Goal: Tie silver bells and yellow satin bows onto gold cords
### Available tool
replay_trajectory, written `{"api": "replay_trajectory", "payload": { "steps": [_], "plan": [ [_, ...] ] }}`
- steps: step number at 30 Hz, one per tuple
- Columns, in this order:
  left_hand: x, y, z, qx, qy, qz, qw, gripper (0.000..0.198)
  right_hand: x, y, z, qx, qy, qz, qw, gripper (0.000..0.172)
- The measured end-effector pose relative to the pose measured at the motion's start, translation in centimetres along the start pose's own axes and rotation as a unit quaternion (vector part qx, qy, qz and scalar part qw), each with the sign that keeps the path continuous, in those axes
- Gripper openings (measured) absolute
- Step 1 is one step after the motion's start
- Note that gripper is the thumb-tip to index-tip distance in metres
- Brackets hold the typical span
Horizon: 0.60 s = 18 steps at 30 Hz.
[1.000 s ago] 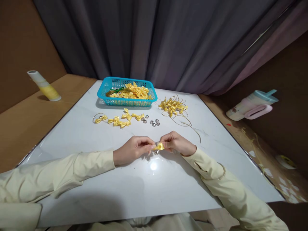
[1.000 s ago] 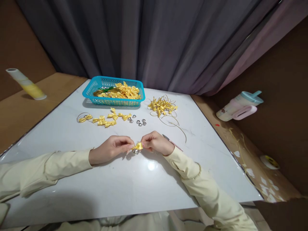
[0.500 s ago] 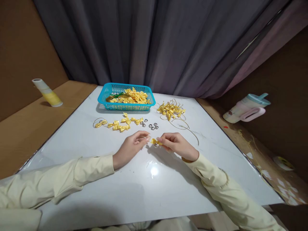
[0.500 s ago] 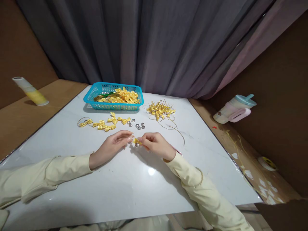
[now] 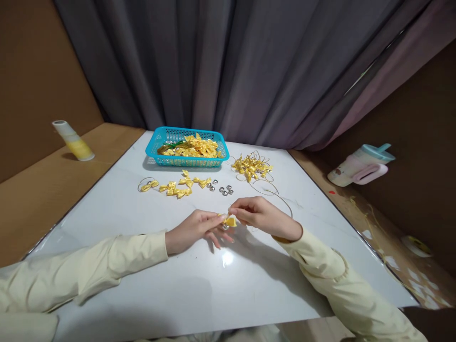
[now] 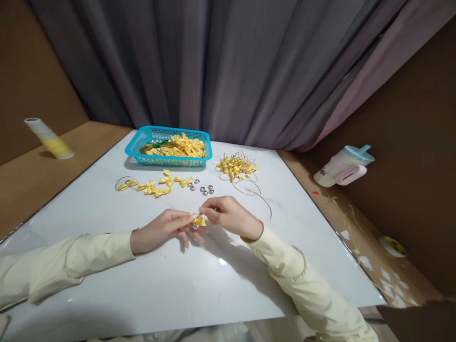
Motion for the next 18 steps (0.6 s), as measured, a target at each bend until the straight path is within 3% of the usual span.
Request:
{"api": "replay_trajectory", "payload": {
  "steps": [3, 8, 11, 14, 18],
  "plan": [
    [0.2, -0.1, -0.1, -0.006, -0.004, -0.016, 1.000, 0.039, 0.0, -1.5, -0.5, 0.019, 0.003, 0.027, 0.999, 0.033],
    [0.2, -0.4, 0.0, -0.027, 0.006, -0.085, 0.996, 0.041, -1.2, -2.9, -2.1, 0.133, 0.016, 0.033, 0.990, 0.036],
    [0.2, -0.4, 0.1, -0.025, 0.010, -0.094, 0.995, 0.039, -2.4, -3.3, -3.8, 0.170, 0.018, 0.045, 0.984, 0.029],
    [0.2, -0.4, 0.0, -0.023, 0.000, -0.087, 0.996, 0.037, -3.7, -3.9, -5.9, 0.162, 0.014, 0.056, 0.985, 0.025],
    [0.4, -0.4, -0.2, -0.014, -0.030, -0.089, 0.996, 0.038, -4.8, -6.4, -8.1, 0.089, 0.005, 0.077, 0.993, 0.024]
  ]
}}
Point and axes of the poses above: each hand's wrist, its own z-axis away from the middle knuckle, its own y-axis out of the palm, x = y × z, the point moved 3 cm from there along -z, towards the middle knuckle, and after that the axes turned 5 degrees about -z, right-handed, at the moved point
